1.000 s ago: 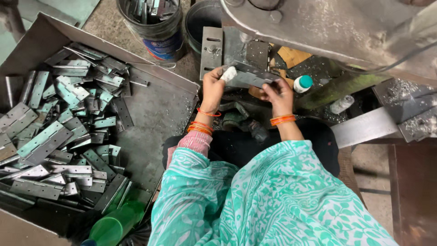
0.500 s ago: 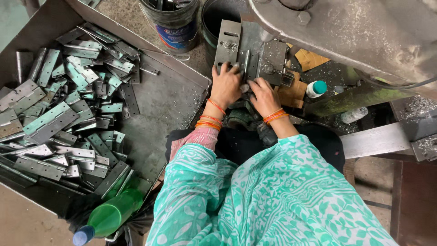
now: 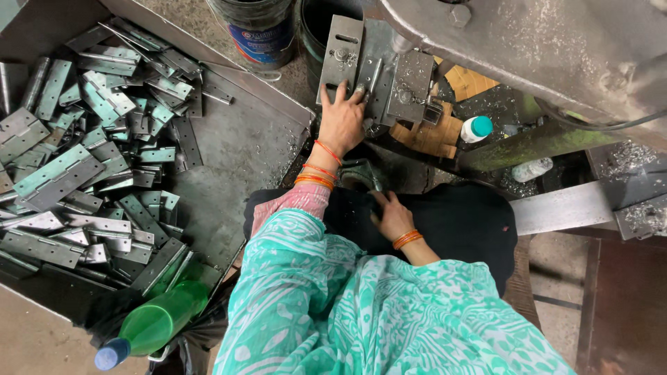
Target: The person sits on the floor and repeatedly picks up metal hinge-like parts from a bin, places them into a press machine, and operates the lever to process them. The processed parts are then placed back into the bin.
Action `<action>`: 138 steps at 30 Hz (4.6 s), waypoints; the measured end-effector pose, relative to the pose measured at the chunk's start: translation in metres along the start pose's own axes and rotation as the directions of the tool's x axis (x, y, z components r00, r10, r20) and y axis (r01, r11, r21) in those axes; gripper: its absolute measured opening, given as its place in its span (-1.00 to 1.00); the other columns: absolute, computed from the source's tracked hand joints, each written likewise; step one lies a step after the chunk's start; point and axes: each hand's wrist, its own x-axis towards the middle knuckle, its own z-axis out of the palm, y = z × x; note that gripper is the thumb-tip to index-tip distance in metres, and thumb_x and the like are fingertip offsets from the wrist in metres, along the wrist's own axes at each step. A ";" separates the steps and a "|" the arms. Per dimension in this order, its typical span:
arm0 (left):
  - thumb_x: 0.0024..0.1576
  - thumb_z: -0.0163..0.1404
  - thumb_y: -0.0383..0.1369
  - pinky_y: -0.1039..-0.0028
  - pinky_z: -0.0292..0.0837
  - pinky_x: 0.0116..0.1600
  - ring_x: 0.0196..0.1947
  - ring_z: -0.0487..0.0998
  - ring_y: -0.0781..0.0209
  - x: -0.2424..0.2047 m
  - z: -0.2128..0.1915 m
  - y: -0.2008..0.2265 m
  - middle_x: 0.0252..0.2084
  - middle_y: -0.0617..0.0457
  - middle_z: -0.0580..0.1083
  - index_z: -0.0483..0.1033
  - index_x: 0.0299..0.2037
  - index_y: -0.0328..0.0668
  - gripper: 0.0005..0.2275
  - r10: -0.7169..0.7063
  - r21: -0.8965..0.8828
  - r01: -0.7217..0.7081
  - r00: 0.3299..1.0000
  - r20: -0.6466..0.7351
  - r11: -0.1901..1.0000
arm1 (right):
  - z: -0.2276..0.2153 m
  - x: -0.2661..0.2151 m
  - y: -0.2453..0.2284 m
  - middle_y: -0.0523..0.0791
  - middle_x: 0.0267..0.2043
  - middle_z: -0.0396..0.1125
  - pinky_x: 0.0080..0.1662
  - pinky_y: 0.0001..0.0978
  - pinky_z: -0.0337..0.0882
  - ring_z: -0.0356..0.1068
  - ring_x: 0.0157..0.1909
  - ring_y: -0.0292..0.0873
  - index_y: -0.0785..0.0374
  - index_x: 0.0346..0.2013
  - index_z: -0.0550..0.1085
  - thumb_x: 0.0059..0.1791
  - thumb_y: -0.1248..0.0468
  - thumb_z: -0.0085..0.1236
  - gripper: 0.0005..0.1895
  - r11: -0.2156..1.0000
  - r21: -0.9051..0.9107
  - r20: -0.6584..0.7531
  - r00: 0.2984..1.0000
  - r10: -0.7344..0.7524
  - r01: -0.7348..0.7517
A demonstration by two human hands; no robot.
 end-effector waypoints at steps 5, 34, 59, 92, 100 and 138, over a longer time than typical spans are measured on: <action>0.17 -0.02 -0.25 -0.43 -0.16 0.41 0.40 0.18 -0.11 -0.002 0.002 0.007 0.17 0.12 0.47 0.66 -0.12 -0.10 -0.77 -0.038 0.055 0.035 0.998 0.054 0.998 | -0.021 0.007 0.009 0.15 0.19 0.26 -0.04 0.08 0.47 0.41 0.03 0.30 0.08 0.28 0.33 -0.17 0.11 0.27 -0.28 0.996 0.001 -0.041 0.995 -0.094 0.095; 0.24 -0.11 -0.26 -0.44 -0.24 0.41 0.43 0.14 -0.17 0.048 0.044 0.009 0.18 0.08 0.47 0.67 -0.15 -0.12 -0.74 -0.109 0.038 0.112 0.991 -0.079 0.993 | 0.031 0.007 0.026 0.13 0.25 0.25 -0.03 0.08 0.47 0.42 0.01 0.30 -0.02 0.18 0.42 -0.16 0.11 0.28 -0.40 0.988 -0.001 -0.211 0.965 -0.154 0.157; 0.13 -0.02 -0.33 -0.47 -0.11 0.39 0.46 0.07 -0.21 0.029 -0.011 0.006 0.25 -0.01 0.39 0.62 -0.01 -0.14 -0.73 -0.198 -0.040 0.194 0.957 -0.211 0.980 | -0.003 0.025 0.030 0.14 0.11 0.35 0.04 0.03 0.45 0.41 0.10 0.27 0.11 0.17 0.44 -0.10 0.10 0.28 -0.45 0.987 -0.119 -0.040 0.993 -0.113 0.107; 0.14 0.20 -0.38 0.18 0.41 0.18 0.24 0.37 -0.14 -0.290 -0.196 -0.033 0.28 -0.14 0.35 0.45 0.08 -0.27 -0.66 -0.537 -0.209 0.508 0.677 -0.504 0.836 | -0.132 0.020 -0.097 0.04 0.28 0.29 0.16 0.10 0.34 0.26 0.23 0.24 0.13 0.24 0.45 0.01 0.04 0.22 -0.47 0.841 -0.268 -0.046 0.866 -0.498 0.470; 0.32 0.30 -0.40 0.18 0.43 0.29 0.23 0.42 -0.19 -0.403 -0.319 -0.076 0.24 -0.16 0.34 0.42 0.22 -0.27 -0.64 -0.570 -0.204 0.683 0.366 -0.736 0.701 | -0.133 0.097 -0.215 0.02 0.28 0.30 0.14 0.12 0.33 0.28 0.23 0.21 0.19 0.23 0.47 0.00 0.12 0.27 -0.49 0.711 -0.332 -0.110 0.724 -0.681 0.619; 0.37 0.08 -0.30 -0.03 0.32 0.13 0.09 0.35 -0.39 -0.529 -0.164 -0.235 0.13 -0.34 0.35 0.25 0.26 -0.46 -0.58 -0.953 -0.282 0.948 0.061 -0.296 0.148 | 0.025 0.359 -0.458 0.07 -0.07 0.41 -0.27 -0.08 0.53 0.54 -0.27 0.14 0.38 0.27 0.33 0.09 0.39 0.09 -0.56 0.421 -0.784 -0.158 0.509 -0.846 0.457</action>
